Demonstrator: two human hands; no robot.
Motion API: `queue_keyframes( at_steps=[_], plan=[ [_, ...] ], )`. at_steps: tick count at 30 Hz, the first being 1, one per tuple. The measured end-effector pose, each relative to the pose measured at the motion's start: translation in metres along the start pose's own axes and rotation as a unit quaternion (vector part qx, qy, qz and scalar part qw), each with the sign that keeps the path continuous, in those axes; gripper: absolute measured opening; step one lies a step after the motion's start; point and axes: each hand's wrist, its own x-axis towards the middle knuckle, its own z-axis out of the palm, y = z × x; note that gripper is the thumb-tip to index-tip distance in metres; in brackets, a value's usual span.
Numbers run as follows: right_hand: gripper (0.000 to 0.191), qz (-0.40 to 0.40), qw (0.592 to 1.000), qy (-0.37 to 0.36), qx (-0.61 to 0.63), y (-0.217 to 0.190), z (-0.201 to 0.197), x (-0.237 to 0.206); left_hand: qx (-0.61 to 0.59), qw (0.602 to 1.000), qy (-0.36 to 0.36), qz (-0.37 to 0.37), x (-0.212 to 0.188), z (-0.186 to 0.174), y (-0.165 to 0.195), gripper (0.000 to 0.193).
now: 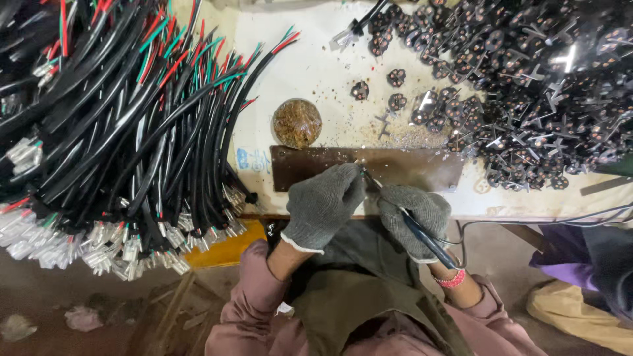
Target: The person solders wire ends onto the pins of electrical plugs using a soldering iron and solder, then places each finished plug onto a growing pile on the workbench, repeating the cycle for successive plugs.
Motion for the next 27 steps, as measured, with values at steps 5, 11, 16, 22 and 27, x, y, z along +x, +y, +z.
queue_keyframes(
  at_steps=[5,11,16,22,27],
  plan=[
    [0.024,0.021,1.0,-0.007,-0.019,0.006,0.001,-0.002,-0.003,1.0,-0.014,0.007,-0.002,0.003,-0.003,0.014],
    [0.025,0.024,0.999,-0.018,-0.04,0.004,0.001,-0.001,-0.003,1.0,-0.013,0.001,-0.005,0.003,-0.005,0.014],
    [0.021,0.037,0.996,-0.021,0.073,0.006,0.001,0.002,-0.01,1.0,-0.018,0.004,-0.001,0.001,-0.004,0.011],
    [0.017,0.299,0.945,0.115,0.069,0.003,-0.014,-0.017,0.0,1.0,-0.027,-0.001,-0.002,-0.006,-0.002,0.012],
    [0.016,0.162,0.93,0.153,0.293,-0.006,-0.018,-0.032,0.021,0.999,-0.042,-0.006,-0.01,-0.017,-0.005,0.012]
  ],
)
